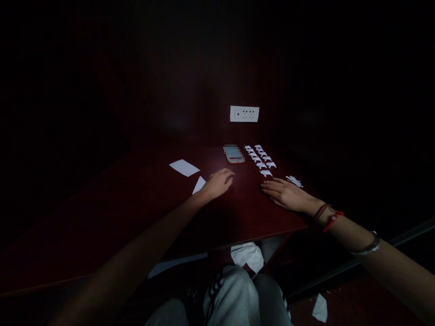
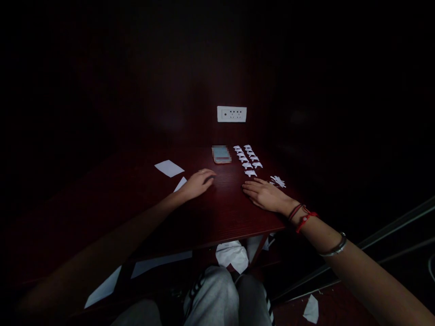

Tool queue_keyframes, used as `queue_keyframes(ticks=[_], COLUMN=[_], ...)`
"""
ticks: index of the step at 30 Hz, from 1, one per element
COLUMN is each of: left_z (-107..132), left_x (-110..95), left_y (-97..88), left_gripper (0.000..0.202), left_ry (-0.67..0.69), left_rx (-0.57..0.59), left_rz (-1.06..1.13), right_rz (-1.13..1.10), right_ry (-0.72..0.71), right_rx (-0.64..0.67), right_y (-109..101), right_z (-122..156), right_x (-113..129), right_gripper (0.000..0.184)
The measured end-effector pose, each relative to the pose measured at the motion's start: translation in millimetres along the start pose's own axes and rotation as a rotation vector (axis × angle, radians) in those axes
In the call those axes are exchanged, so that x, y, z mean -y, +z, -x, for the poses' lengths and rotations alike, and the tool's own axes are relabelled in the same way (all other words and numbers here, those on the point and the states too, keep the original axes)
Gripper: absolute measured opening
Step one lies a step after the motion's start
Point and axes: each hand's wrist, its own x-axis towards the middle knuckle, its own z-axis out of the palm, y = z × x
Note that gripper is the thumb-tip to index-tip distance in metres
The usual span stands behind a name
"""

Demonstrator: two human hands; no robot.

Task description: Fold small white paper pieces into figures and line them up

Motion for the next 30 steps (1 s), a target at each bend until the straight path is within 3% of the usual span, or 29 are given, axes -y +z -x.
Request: queue_keyframes(ticks=[3,5,9,12,18,22,26,30], left_z=[26.6,45.2,72.6,79.6,75.8,72.7,70.1,68.1], left_x=[45.6,65.4,77.7,76.9,72.6,65.8,59.6,59.5], left_y=[-27.9,-43.6,-58.5,-59.2,-63.4,-65.9,-64.5,-63.7], left_gripper=[0.024,0.024,0.032,0.035,0.027,0.025,0.022,0.019], left_ry=[-0.046,-0.035,0.045,0.062,0.08,0.073,0.02,-0.142], left_rx=[0.027,0.087,0.257,0.262,0.255,0.183,0.038,-0.115], left_rz=[-0.005,0.036,0.095,0.041,-0.091,-0.075,0.067,0.186], right_rz=[-0.108,-0.166,-0.271,-0.311,-0.323,-0.397,-0.593,-0.848], right_ry=[-0.033,-0.038,-0.118,-0.177,-0.141,-0.071,0.14,0.424], right_rx=[-0.029,-0.048,-0.067,-0.048,-0.078,-0.158,-0.291,-0.405], right_y=[1.5,2.9,8.1,15.4,22.8,16.8,13.8,22.4], right_z=[-44.0,-76.3,-131.6,-156.3,-166.2,-165.6,-166.3,-164.9], right_x=[15.2,24.8,43.6,52.9,55.1,57.1,58.0,46.5], right_gripper=[0.031,0.031,0.034,0.033,0.028,0.027,0.025,0.024])
